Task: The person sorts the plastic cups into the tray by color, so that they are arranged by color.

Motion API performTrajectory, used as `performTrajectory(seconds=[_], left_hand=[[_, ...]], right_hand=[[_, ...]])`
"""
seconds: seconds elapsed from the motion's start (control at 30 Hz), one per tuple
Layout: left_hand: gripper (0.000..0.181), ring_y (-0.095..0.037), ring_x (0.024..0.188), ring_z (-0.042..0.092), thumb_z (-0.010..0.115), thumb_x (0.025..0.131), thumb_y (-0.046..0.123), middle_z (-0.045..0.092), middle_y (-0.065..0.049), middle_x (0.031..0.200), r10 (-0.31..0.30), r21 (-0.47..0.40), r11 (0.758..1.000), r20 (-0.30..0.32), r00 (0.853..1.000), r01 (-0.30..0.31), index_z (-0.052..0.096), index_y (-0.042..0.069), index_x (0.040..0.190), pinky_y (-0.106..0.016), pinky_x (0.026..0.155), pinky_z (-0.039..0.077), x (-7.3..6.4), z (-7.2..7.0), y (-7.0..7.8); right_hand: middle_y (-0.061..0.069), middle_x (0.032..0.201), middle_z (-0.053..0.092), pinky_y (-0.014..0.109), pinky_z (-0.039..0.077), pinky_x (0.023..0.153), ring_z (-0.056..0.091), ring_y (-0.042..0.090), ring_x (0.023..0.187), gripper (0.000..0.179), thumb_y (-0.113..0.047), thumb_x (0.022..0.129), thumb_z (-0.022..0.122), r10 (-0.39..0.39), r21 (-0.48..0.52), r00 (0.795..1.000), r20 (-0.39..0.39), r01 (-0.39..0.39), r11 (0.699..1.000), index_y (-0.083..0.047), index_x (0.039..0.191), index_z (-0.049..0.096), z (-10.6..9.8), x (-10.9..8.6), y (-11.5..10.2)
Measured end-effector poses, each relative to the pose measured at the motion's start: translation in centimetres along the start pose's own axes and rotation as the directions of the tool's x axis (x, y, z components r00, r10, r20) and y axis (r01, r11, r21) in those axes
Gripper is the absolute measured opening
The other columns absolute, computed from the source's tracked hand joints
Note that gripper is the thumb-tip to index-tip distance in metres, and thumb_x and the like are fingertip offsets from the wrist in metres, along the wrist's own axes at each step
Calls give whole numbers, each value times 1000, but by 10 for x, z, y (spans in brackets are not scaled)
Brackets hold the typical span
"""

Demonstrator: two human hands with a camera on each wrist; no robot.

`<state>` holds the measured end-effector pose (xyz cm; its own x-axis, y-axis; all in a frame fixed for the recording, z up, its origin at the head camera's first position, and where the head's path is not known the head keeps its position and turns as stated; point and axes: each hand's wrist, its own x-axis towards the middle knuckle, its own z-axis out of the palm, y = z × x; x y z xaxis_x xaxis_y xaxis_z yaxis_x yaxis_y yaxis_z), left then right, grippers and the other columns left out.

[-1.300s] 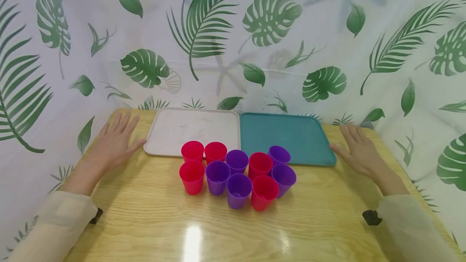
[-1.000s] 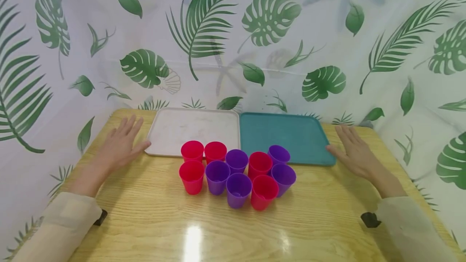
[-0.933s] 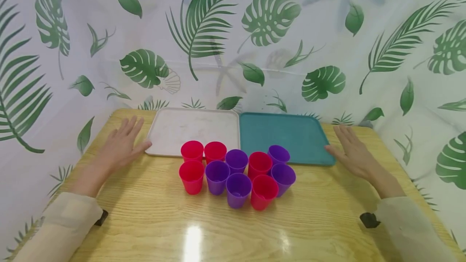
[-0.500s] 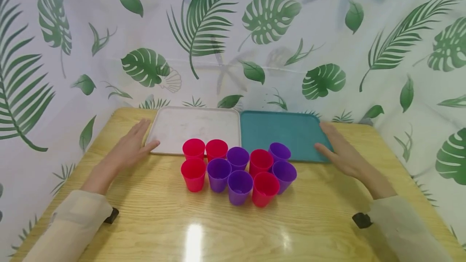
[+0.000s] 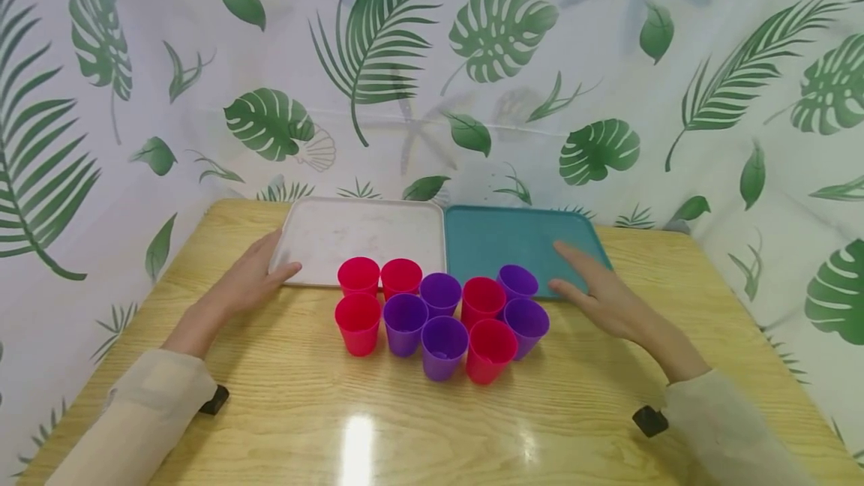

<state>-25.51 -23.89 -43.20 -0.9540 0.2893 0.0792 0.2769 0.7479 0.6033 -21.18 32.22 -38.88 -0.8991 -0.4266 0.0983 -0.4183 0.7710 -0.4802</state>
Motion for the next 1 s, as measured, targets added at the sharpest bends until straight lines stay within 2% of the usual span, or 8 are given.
performTrajectory(seconds=[0.17, 0.37, 0.53, 0.63, 0.83, 1.0], left_hand=[[78, -53, 149, 21, 57, 107, 28, 23, -39, 160, -41, -7, 999, 9, 999, 41, 15, -13, 159, -64, 120, 19, 1, 2, 0], [84, -56, 148, 19, 58, 107, 32, 19, -43, 159, -109, -16, 994, 57, 992, 110, 11, -17, 157, -64, 120, 18, 3, 3, 1], [92, -57, 148, 15, 61, 104, 34, 13, -44, 159, -152, -13, 988, 101, 983, 154, 7, -21, 154, -64, 121, 16, 5, 5, 2], [93, -57, 147, 19, 66, 102, 30, 17, -45, 157, -151, -16, 988, 101, 983, 153, 9, -22, 153, -64, 120, 17, 6, 8, 3], [88, -57, 141, 34, 72, 99, 26, 34, -47, 149, -121, 27, 992, 83, 989, 120, 20, -25, 149, -63, 118, 26, 8, 10, 1], [84, -54, 134, 45, 73, 98, 29, 43, -46, 142, -146, 36, 989, 97, 984, 143, 29, -25, 146, -63, 115, 32, 10, 9, 3]], right_hand=[[27, 163, 32, 66, 28, 116, 32, 49, 147, 66, -33, 109, 54, -32, 34, 999, 0, 32, 999, 0, 161, 30, 9, 3, -10], [26, 156, 44, 63, 45, 104, 54, 50, 129, 66, -33, 107, 59, -33, 90, 999, 20, 31, 995, 2, 158, 36, 15, 8, -21], [25, 152, 49, 58, 50, 101, 58, 45, 126, 66, -35, 106, 60, -29, 91, 999, 39, 25, 996, 3, 156, 40, 16, 13, -30], [24, 151, 51, 55, 53, 99, 60, 42, 125, 67, -37, 105, 61, -22, 82, 999, 48, 18, 996, 3, 155, 41, 17, 16, -35], [24, 148, 54, 54, 54, 96, 63, 41, 120, 67, -40, 104, 61, -7, 64, 998, 59, 3, 998, 3, 153, 45, 19, 21, -42], [25, 146, 56, 54, 54, 96, 61, 40, 122, 64, -37, 104, 63, -26, 49, 998, 55, 23, 999, 5, 150, 48, 20, 25, -42]])
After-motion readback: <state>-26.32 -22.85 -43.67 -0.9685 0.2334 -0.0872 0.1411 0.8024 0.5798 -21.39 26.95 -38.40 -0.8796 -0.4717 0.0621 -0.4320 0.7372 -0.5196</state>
